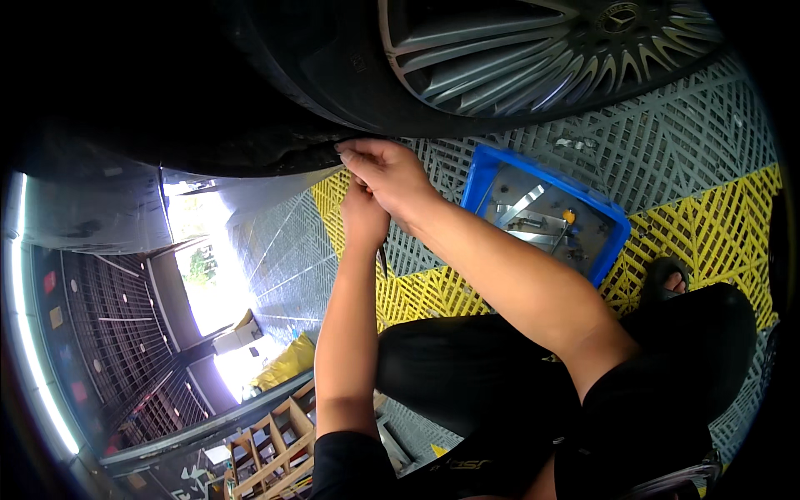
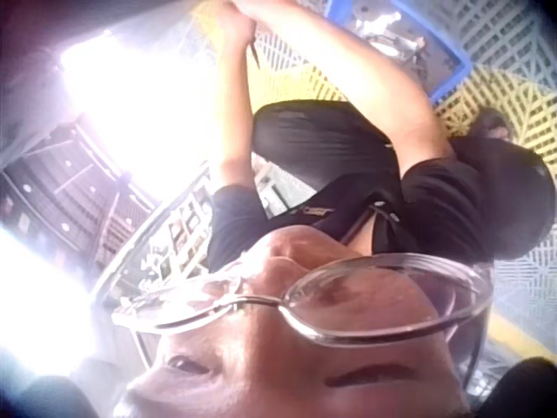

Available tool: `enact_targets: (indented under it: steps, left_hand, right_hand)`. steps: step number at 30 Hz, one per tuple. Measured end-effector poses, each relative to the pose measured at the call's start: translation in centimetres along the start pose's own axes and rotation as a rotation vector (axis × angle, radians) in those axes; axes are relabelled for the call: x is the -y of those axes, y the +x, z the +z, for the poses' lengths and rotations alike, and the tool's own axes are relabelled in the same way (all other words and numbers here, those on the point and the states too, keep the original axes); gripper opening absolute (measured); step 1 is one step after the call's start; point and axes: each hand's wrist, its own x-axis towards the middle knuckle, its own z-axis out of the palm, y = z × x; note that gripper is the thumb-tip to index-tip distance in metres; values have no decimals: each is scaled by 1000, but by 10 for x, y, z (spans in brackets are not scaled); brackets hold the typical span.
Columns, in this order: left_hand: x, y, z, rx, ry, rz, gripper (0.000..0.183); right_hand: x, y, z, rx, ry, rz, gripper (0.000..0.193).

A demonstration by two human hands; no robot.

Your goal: The person uses pliers and a screwdriver to remove and replace clips and screws from the inner lining of a car's wheel well.

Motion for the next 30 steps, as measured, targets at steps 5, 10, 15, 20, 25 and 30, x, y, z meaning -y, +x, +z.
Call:
enact_targets:
  steps: [5, 10, 15, 20, 25, 30]
  left_hand:
    - [9, -18, -2, -18, -125, -56, 55]
    - [25, -1, 40, -115, 144, -134, 42]
    - [-17, 9, 64, -3, 60, -67, 31]
    - [-18, 18, 65, 54, 91, -30, 36]
    - [0, 16, 64, 49, 107, -12, 39]
    - [-1, 21, 75, 35, 213, 97, 39]
  right_hand:
    - [-5, 10, 15, -22, 79, 36, 35]
    - [-4, -4, 48, -107, 70, 67, 40]
    - [10, 5, 55, -196, 212, 258, 38]
    - [12, 12, 49, -124, 122, 285, 41]
    - [13, 4, 46, -89, 16, 272, 42]
    - [15, 19, 27, -113, -76, 275, 40]
